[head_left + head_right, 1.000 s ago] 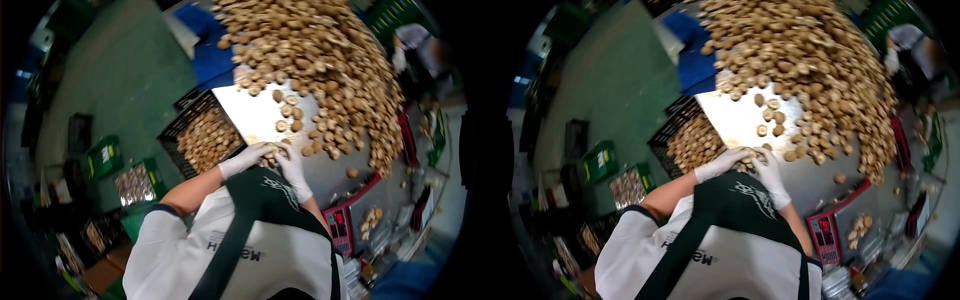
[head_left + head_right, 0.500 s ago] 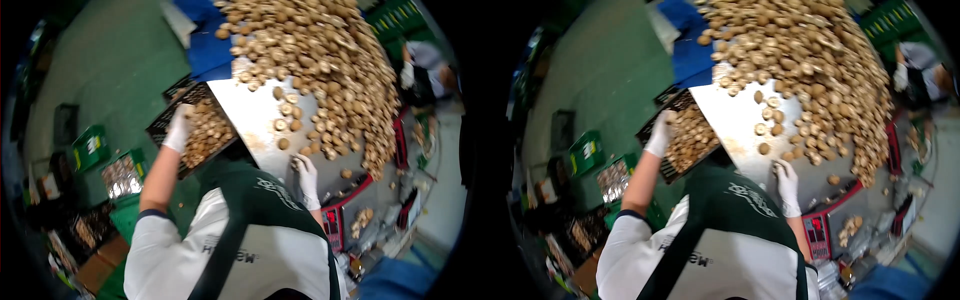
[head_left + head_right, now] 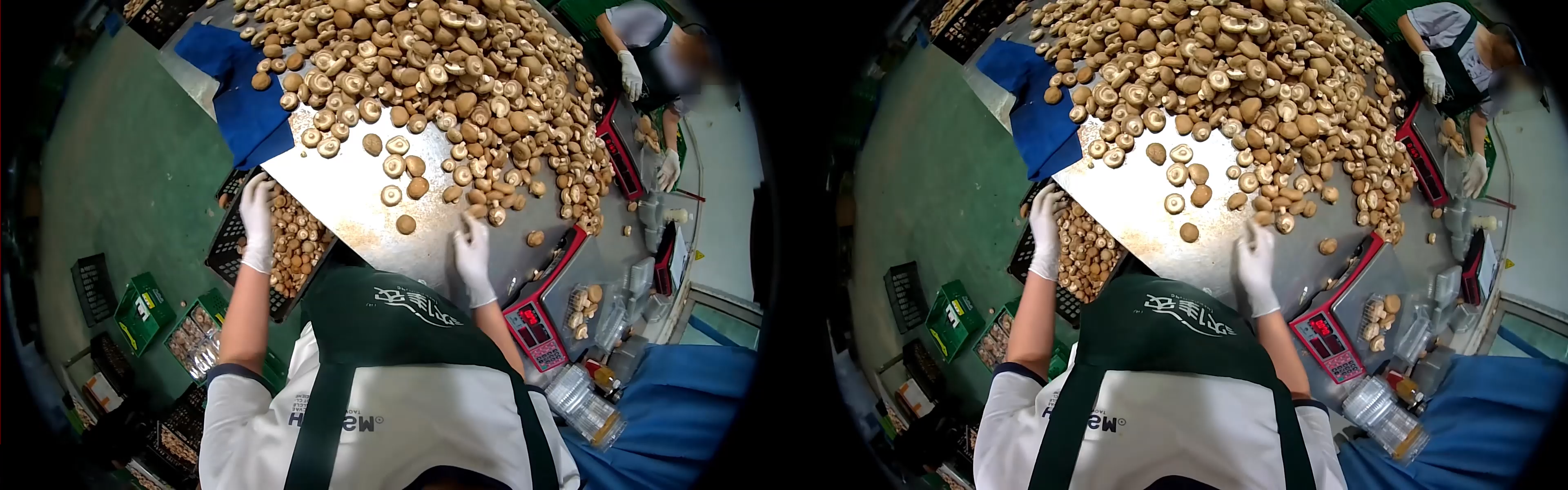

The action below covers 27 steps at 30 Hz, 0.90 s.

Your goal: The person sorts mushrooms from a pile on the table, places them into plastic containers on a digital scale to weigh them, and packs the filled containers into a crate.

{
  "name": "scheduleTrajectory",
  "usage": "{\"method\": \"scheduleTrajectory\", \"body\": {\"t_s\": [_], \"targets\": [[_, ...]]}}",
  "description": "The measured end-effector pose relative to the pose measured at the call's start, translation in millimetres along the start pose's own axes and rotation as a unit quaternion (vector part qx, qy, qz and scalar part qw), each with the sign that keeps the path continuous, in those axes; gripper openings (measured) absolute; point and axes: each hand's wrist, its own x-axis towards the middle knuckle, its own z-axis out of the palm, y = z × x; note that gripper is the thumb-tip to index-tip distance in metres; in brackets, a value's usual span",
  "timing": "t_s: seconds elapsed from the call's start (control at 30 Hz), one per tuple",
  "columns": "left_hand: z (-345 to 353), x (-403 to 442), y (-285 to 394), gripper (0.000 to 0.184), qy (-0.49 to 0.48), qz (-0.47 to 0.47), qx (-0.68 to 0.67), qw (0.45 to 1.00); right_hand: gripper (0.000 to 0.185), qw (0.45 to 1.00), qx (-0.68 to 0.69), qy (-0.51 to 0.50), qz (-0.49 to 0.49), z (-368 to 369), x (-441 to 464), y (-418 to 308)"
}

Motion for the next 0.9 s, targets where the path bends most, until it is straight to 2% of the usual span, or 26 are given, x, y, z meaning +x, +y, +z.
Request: {"method": "scheduleTrajectory", "body": {"t_s": [0.03, 0.07, 0.1, 0.13, 0.17, 0.23, 0.27, 0.3, 0.37, 0.43, 0.5, 0.57, 0.67, 0.7, 0.77, 0.8, 0.9], "targets": [[24, -10, 15, 0.032, -0.04, 0.042, 0.028, 0.998, 0.031, 0.999, -0.002, 0.04, 0.018, -9, 13, 5], [50, -23, 33, 0.031, -0.066, 0.045, 0.046, 0.996, 0.026, 0.998, 0.014, 0.054, 0.022, -20, 26, 22], [68, -25, 37, 0.032, -0.098, 0.114, 0.13, 0.98, 0.022, 0.997, 0.027, 0.069, 0.026, -32, 38, 16], [88, -24, 34, 0.034, -0.131, 0.176, 0.155, 0.963, 0.018, 0.981, 0.112, 0.044, 0.152, -50, 47, 9], [107, -23, 32, 0.035, -0.162, 0.236, 0.177, 0.941, 0.018, 0.98, 0.128, 0.051, 0.141, -61, 60, 17], [143, -23, 33, 0.043, -0.202, 0.261, 0.213, 0.92, 0.019, 0.991, 0.084, 0.092, 0.053, -83, 91, 19], [160, -16, 24, 0.054, -0.195, 0.316, 0.297, 0.88, 0.02, 0.99, 0.053, 0.128, 0.003, -91, 110, 14], [176, -17, 21, 0.066, -0.192, 0.326, 0.325, 0.867, 0.022, 0.985, 0.021, 0.162, -0.047, -98, 130, 7], [203, -23, 7, 0.069, -0.182, 0.36, 0.408, 0.819, 0.032, 0.983, 0.057, 0.169, -0.033, -101, 169, 1], [218, -41, 11, 0.065, -0.203, 0.364, 0.421, 0.805, 0.044, 0.975, -0.095, 0.182, -0.089, -86, 204, 10], [223, -51, 7, 0.065, -0.212, 0.361, 0.406, 0.812, 0.056, 0.976, -0.189, 0.111, -0.021, -48, 207, 20], [220, -60, 5, 0.062, -0.259, 0.353, 0.392, 0.809, 0.057, 0.972, -0.197, 0.128, -0.022, -19, 191, 35], [211, -75, -3, 0.061, -0.281, 0.364, 0.383, 0.801, 0.053, 0.984, -0.155, 0.082, -0.024, -27, 156, 5], [207, -80, -4, 0.061, -0.29, 0.36, 0.38, 0.801, 0.05, 0.976, -0.19, 0.103, -0.025, -25, 142, 4], [203, -88, -6, 0.061, -0.305, 0.356, 0.369, 0.803, 0.047, 0.956, -0.274, 0.061, -0.08, -26, 118, 17], [199, -91, -10, 0.066, -0.32, 0.35, 0.367, 0.8, 0.042, 0.94, -0.312, 0.077, -0.111, -25, 104, 12], [187, -99, -18, 0.072, -0.345, 0.328, 0.339, 0.811, 0.042, 0.961, -0.244, 0.061, -0.111, -24, 71, 1]]}}
